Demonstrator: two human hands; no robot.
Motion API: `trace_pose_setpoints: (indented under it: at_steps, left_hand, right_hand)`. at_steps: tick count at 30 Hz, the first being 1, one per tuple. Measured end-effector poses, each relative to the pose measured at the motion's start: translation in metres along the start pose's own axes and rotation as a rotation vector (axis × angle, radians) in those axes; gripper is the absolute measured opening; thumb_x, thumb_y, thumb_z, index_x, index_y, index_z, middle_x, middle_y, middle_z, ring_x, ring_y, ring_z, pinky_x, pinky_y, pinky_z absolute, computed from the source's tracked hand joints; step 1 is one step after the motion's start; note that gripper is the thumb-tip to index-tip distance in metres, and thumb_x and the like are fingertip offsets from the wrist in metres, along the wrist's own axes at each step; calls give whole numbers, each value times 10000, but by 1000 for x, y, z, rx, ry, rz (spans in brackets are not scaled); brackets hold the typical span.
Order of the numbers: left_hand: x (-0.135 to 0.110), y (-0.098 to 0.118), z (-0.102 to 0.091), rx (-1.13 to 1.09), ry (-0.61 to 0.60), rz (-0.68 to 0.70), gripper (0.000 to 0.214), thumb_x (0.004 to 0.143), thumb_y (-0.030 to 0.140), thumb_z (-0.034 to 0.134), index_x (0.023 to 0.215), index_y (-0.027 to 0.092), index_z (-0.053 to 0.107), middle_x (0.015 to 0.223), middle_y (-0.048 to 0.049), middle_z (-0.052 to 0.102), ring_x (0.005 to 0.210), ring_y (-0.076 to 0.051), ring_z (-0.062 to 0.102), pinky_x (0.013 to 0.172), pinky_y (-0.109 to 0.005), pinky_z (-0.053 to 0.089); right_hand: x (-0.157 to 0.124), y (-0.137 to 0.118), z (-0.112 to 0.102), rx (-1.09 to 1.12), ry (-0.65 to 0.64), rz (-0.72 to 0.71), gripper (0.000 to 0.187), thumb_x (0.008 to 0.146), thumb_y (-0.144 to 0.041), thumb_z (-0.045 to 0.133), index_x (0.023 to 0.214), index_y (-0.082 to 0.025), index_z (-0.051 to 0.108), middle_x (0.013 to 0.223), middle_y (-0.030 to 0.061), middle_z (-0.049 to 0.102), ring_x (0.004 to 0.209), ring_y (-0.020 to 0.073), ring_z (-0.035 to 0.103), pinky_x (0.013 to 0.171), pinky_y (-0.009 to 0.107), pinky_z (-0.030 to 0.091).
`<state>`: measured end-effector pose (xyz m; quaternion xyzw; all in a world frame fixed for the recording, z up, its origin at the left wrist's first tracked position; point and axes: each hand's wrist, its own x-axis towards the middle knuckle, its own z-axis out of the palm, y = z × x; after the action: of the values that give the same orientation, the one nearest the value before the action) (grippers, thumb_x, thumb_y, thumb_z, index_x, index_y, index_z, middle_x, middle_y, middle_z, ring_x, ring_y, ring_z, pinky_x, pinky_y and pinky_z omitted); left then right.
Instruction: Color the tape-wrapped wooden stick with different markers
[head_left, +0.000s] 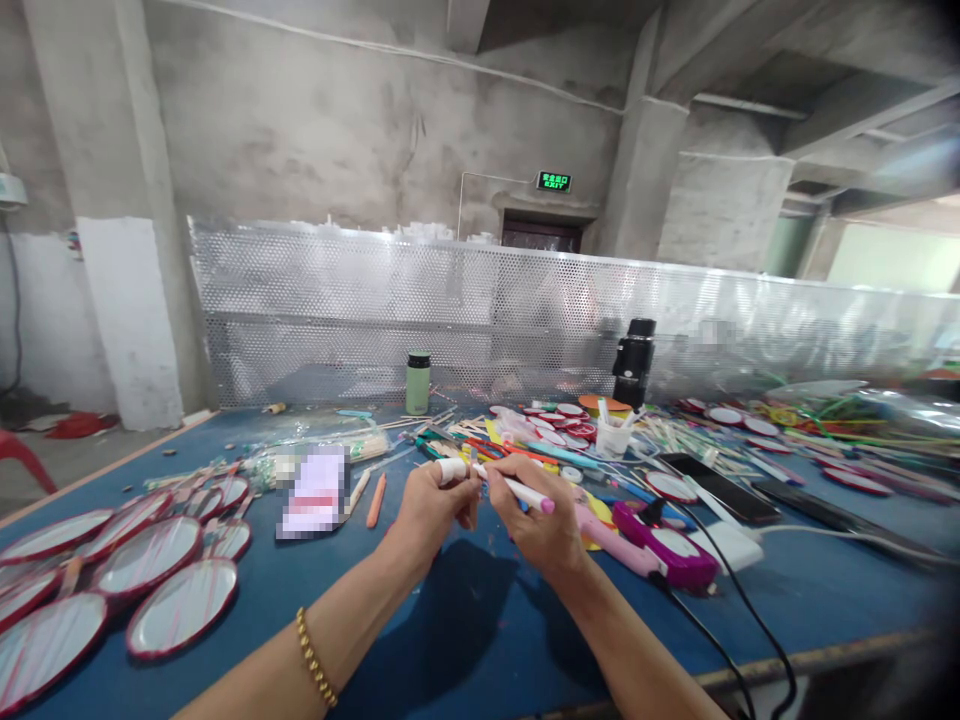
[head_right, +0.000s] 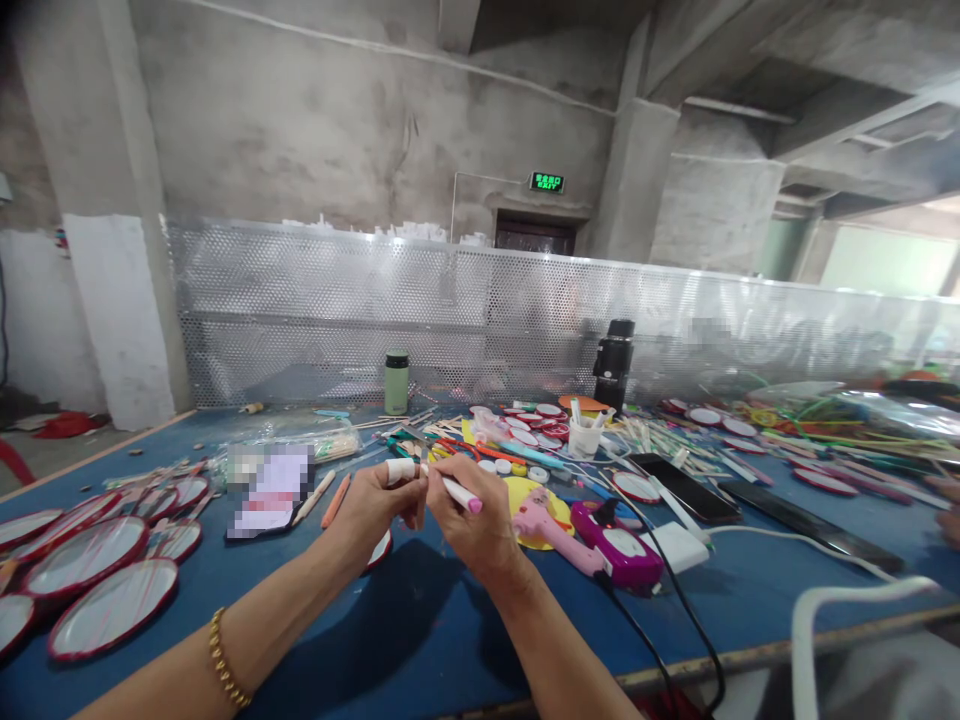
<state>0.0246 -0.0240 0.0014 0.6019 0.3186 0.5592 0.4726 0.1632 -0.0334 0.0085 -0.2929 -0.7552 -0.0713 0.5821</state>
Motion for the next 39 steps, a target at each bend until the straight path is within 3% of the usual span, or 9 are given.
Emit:
trace_pose_setpoints:
  at_steps: [10, 20, 27, 39]
  left_hand:
    - [1, -1, -1, -9, -8, -7, 198, 686, 322, 652, 594, 160, 586, 415, 32, 540, 391, -94, 459, 444, -214, 411]
    - [-1, 0, -1, 4, -7, 2, 212, 706, 272, 622, 532, 167, 558, 416, 21, 552, 403, -92, 470, 459, -208, 412]
    - [1, 1, -1, -6, -9, -6, 206, 690, 318, 655, 575, 159, 591, 415, 25, 542, 392, -96, 464, 442, -214, 407]
    - [0, 1, 0, -13, -13, -5, 229, 692, 325, 656, 556, 163, 569, 410, 27, 534, 398, -97, 462, 453, -220, 404]
  right_hand:
    - [0, 1, 0, -16, 55, -32, 119, 878, -176, 543, 785, -194, 615, 666, -15, 631, 564, 92, 568, 555, 198, 443]
    - [-1, 1, 0, -4, -3, -5, 139, 882, -203, 532, 780, -190, 626, 651, -10, 629, 549, 96, 562, 542, 211, 434]
    - [-1, 0, 0, -13, 42, 0, 135, 886, -201, 529, 783, -198, 616, 657, -11, 622, 543, 98, 546, 534, 212, 442]
    - [-1, 1, 0, 12, 3, 14, 142, 889, -208, 525, 788, -189, 623, 663, -8, 629, 561, 99, 565, 554, 211, 454]
